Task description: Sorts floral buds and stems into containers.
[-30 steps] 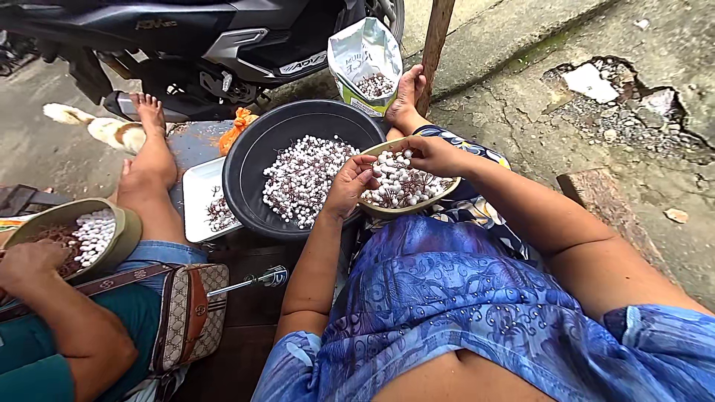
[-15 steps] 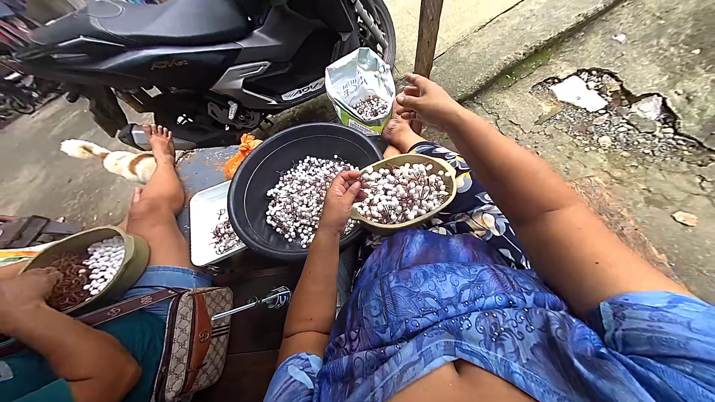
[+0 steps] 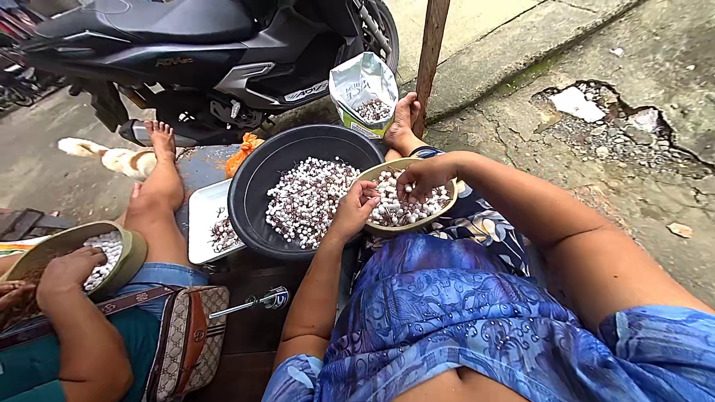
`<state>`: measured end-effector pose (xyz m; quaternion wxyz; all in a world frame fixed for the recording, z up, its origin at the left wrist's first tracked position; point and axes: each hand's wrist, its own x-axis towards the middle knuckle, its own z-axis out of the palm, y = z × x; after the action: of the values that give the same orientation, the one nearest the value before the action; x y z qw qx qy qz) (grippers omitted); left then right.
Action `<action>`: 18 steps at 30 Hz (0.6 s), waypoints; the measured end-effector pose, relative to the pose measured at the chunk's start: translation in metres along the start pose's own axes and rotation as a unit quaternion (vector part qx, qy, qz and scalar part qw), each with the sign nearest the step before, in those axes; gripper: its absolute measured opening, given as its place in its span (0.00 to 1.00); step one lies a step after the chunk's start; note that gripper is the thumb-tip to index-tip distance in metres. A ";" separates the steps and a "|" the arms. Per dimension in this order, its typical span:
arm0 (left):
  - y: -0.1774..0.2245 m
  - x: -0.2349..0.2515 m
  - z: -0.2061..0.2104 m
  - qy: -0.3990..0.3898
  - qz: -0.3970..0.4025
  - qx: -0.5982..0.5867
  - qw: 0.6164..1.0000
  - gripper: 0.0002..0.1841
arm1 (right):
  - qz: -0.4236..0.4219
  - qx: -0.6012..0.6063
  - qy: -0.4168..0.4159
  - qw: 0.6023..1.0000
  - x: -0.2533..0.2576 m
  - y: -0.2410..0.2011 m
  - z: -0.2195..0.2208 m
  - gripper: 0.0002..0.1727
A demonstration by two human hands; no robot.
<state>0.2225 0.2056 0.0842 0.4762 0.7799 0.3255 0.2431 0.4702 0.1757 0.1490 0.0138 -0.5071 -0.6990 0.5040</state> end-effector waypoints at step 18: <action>0.008 0.017 0.024 -0.197 -0.028 0.317 0.927 0.21 | 0.050 -0.176 0.114 0.977 0.009 0.043 0.015 0.25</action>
<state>0.2524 0.2012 0.0827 0.2656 0.9129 0.3067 -0.0445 0.4881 0.1707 0.1066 -0.0217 -0.5902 -0.7441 0.3124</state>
